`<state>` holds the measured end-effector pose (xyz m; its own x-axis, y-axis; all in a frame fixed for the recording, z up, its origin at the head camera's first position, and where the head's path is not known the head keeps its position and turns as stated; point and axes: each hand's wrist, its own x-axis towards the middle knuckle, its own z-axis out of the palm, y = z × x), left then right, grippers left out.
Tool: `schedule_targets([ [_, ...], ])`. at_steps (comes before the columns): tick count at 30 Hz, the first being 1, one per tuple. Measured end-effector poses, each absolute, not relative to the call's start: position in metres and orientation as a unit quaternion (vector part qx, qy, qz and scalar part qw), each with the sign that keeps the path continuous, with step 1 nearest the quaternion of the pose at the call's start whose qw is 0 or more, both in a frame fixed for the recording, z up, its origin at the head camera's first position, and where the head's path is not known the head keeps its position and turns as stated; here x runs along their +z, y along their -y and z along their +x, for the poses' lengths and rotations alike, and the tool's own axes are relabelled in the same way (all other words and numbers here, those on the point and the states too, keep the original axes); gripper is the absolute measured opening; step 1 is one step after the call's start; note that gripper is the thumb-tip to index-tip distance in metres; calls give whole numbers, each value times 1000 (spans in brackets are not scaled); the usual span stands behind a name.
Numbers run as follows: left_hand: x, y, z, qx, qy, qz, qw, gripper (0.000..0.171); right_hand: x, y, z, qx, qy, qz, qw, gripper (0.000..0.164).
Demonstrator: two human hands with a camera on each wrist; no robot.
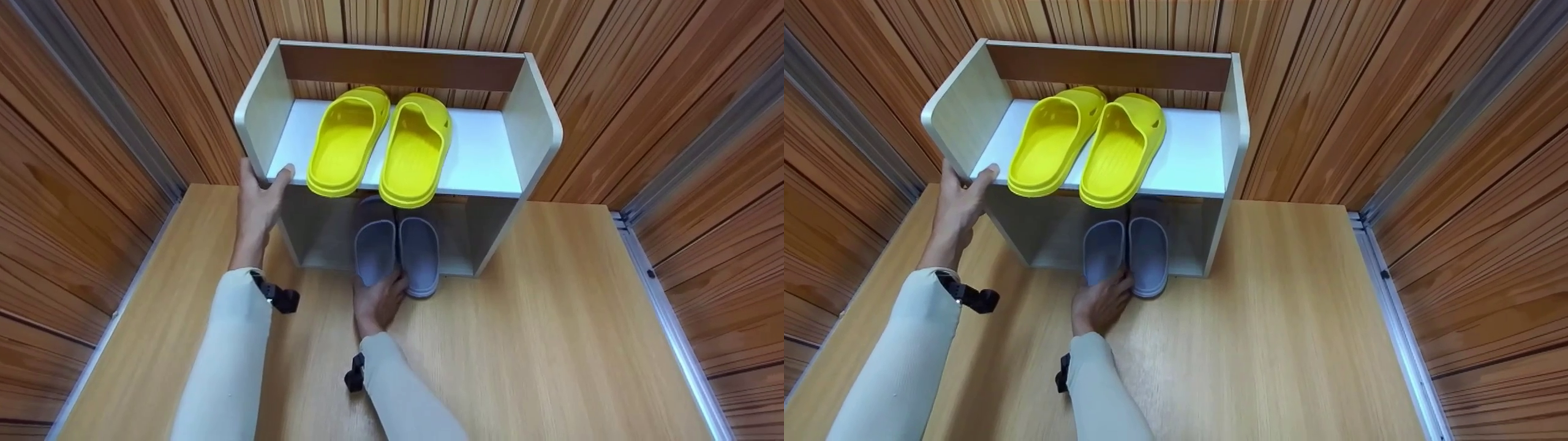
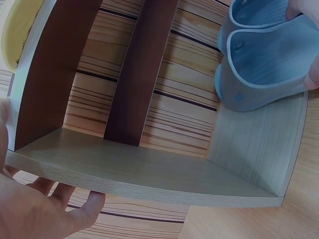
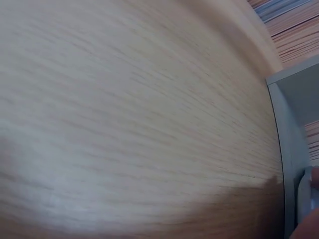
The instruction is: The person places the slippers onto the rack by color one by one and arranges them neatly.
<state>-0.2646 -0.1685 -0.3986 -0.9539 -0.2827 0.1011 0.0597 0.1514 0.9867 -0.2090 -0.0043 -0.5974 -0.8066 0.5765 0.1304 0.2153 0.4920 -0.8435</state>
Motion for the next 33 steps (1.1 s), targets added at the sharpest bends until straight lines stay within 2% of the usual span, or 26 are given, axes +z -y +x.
schedule_targets([
  [10, -400, 167, -266, -646, 750, 86, 116, 75, -595, -2, -208, 428, 860, -225, 163, 88],
  [18, -405, 165, -267, -650, 746, 72, 124, 73, -601, -7, -201, 444, 857, -204, 163, 74],
  [24, -403, 165, -266, -646, 750, 84, 118, 73, -597, -12, -199, 463, 851, -195, 150, 71],
  [28, -399, 167, -263, -637, 757, 93, 110, 78, -592, -16, -198, 460, 862, -174, 123, 73],
  [33, -392, 176, -257, -605, 788, 76, 88, 93, -577, -25, -195, 460, 876, -125, 71, 78],
])
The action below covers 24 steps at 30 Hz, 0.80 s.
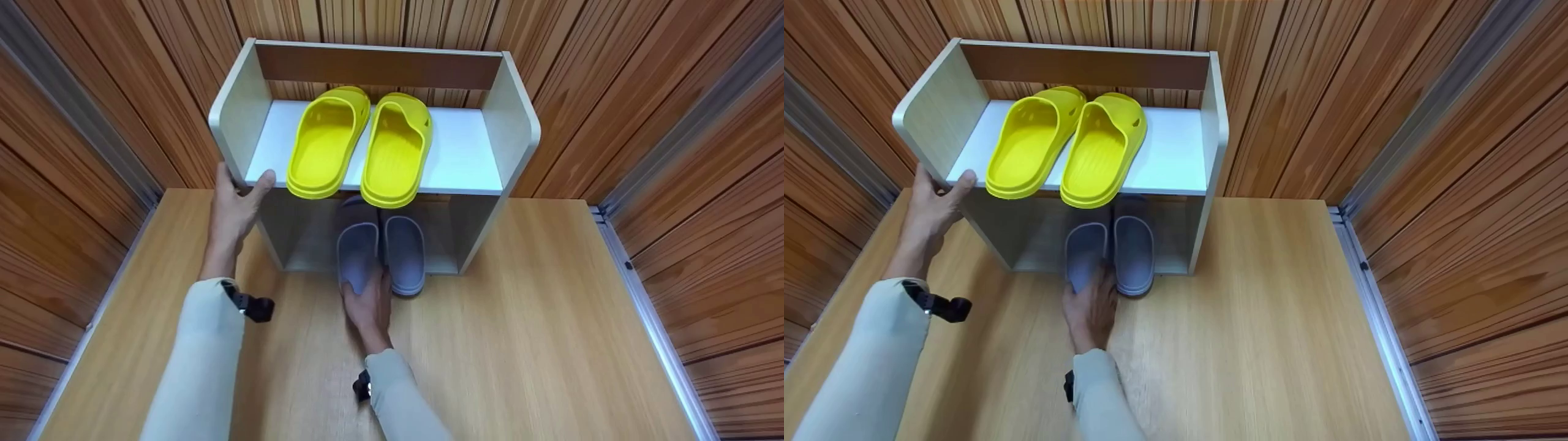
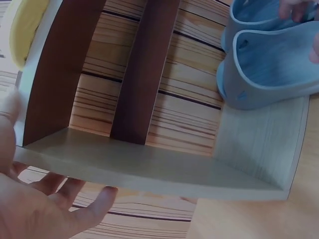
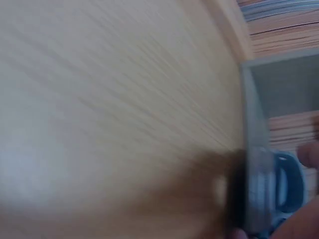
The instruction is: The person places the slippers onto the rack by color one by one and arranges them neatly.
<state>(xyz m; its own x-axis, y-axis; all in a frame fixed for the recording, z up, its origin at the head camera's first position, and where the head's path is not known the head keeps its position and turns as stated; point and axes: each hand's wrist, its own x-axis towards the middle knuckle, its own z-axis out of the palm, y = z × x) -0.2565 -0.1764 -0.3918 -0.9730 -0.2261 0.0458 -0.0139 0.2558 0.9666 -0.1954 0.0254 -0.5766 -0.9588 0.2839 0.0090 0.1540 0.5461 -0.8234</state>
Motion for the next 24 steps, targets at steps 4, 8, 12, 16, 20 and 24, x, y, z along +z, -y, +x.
schedule_targets([
  [4, -390, 185, -250, -572, 815, 64, 70, 105, -555, -37, -196, 455, 885, -93, 12, 77],
  [8, -391, 187, -243, -534, 840, 73, 62, 105, -530, -57, -200, 452, 889, -75, -20, 75],
  [12, -392, 185, -232, -491, 862, 100, 72, 96, -508, -82, -204, 439, 897, -46, 21, 74],
  [16, -394, 180, -218, -445, 883, 120, 91, 90, -486, -114, -204, 421, 903, -15, 78, 74],
  [20, -398, 175, -205, -417, 895, 120, 107, 88, -465, -146, -198, 419, 904, 2, 85, 76],
  [24, -399, 171, -195, -401, 902, 81, 141, 79, -450, -171, -192, 392, 913, 29, 109, 75],
])
